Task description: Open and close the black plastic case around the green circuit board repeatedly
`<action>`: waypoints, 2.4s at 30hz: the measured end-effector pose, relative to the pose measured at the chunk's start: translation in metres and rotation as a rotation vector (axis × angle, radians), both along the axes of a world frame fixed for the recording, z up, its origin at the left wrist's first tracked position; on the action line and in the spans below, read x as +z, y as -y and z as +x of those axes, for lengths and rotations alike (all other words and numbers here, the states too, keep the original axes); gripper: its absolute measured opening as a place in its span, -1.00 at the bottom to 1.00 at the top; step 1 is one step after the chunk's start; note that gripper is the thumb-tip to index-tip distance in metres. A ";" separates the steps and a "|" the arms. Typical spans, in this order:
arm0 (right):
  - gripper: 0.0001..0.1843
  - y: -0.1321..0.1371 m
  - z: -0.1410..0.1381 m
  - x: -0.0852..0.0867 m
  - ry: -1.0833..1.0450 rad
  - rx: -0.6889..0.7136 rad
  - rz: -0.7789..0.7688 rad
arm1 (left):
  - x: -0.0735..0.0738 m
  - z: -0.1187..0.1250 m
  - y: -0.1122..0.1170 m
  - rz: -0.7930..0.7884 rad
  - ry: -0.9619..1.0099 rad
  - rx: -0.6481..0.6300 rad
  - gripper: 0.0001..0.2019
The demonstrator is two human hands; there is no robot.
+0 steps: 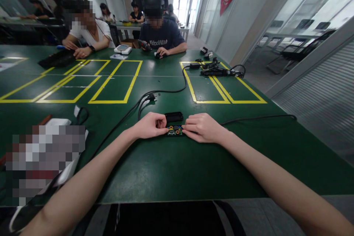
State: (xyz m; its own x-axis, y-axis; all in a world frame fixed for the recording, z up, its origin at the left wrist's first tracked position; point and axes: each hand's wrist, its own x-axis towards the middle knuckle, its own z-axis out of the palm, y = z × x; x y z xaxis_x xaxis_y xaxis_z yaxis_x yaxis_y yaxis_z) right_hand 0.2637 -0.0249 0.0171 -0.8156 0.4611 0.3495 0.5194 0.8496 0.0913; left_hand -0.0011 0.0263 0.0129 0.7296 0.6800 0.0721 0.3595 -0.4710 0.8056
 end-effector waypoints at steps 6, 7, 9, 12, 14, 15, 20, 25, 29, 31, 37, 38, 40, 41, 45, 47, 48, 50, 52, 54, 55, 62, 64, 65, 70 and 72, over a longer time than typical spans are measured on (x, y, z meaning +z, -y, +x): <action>-0.60 -0.001 -0.003 -0.005 -0.057 -0.001 0.064 | -0.007 0.002 -0.003 0.380 -0.083 0.264 -0.73; -0.61 -0.002 -0.003 -0.007 -0.084 -0.014 0.075 | -0.009 0.002 -0.004 0.425 -0.101 0.283 -0.68; -0.63 -0.004 -0.003 -0.010 -0.146 -0.070 0.099 | -0.012 0.002 -0.005 0.452 -0.126 0.260 -0.61; -0.71 -0.006 -0.002 -0.013 -0.237 -0.208 0.121 | -0.014 0.002 -0.006 0.417 -0.110 0.203 -0.70; -0.72 -0.008 -0.002 -0.014 -0.275 -0.284 0.106 | -0.014 0.003 -0.005 0.364 -0.060 0.189 -0.75; -0.68 -0.009 -0.002 -0.015 -0.283 -0.307 0.085 | -0.014 0.004 -0.005 0.331 -0.028 0.180 -0.78; -0.70 -0.013 -0.001 -0.021 -0.255 -0.269 -0.086 | -0.011 0.008 -0.002 0.184 0.129 0.142 -0.82; -0.76 -0.010 0.000 -0.023 -0.403 -0.229 -0.296 | -0.007 0.006 -0.002 0.042 0.205 0.143 -0.77; -0.74 -0.005 -0.003 -0.020 -0.560 -0.225 -0.517 | -0.002 0.003 -0.003 -0.071 0.221 0.157 -0.76; -0.74 -0.003 -0.005 -0.018 -0.622 -0.211 -0.586 | -0.002 0.002 -0.004 -0.119 0.229 0.163 -0.77; -0.80 -0.002 -0.009 -0.015 -0.716 -0.147 -0.650 | -0.003 0.004 -0.005 -0.173 0.211 0.158 -0.81; -0.80 -0.002 -0.010 -0.015 -0.720 -0.147 -0.650 | -0.003 0.004 -0.005 -0.179 0.211 0.154 -0.81; -0.81 -0.001 -0.010 -0.014 -0.723 -0.148 -0.651 | -0.001 0.003 -0.004 -0.197 0.219 0.145 -0.83; -0.81 -0.001 -0.010 -0.014 -0.722 -0.146 -0.651 | 0.000 0.003 -0.004 -0.205 0.226 0.142 -0.84; -0.83 0.000 -0.008 -0.013 -0.684 -0.095 -0.637 | 0.004 0.001 -0.002 -0.191 0.213 0.119 -0.78; -0.83 0.001 -0.007 -0.013 -0.653 -0.067 -0.616 | 0.005 0.001 -0.002 -0.178 0.193 0.105 -0.74; -0.84 0.001 -0.006 -0.013 -0.641 -0.059 -0.601 | 0.004 0.001 -0.002 -0.176 0.188 0.097 -0.73; -0.83 0.000 -0.005 -0.013 -0.615 -0.037 -0.569 | 0.003 0.002 -0.002 -0.171 0.180 0.083 -0.71; -0.82 0.000 -0.003 -0.012 -0.578 0.003 -0.547 | 0.002 0.002 -0.002 -0.152 0.163 0.074 -0.70; -0.81 -0.001 -0.003 -0.012 -0.538 0.035 -0.537 | 0.002 0.002 -0.001 -0.113 0.135 0.068 -0.70; -0.82 -0.001 -0.003 -0.012 -0.526 0.040 -0.533 | 0.001 0.002 -0.001 -0.091 0.122 0.067 -0.70; -0.82 -0.002 -0.004 -0.015 -0.530 0.028 -0.506 | 0.002 0.003 0.001 -0.007 0.074 0.047 -0.75; -0.83 -0.002 -0.004 -0.015 -0.524 0.021 -0.507 | 0.003 0.004 0.002 0.049 0.047 0.023 -0.72; -0.83 -0.002 -0.003 -0.016 -0.521 0.019 -0.509 | 0.003 0.004 0.003 0.092 0.024 0.007 -0.69; -0.83 -0.003 -0.001 -0.016 -0.500 0.027 -0.505 | -0.002 0.008 0.005 0.384 -0.115 -0.071 -0.51; -0.81 -0.003 -0.002 -0.016 -0.457 0.021 -0.470 | -0.004 0.008 0.006 0.430 -0.143 -0.085 -0.58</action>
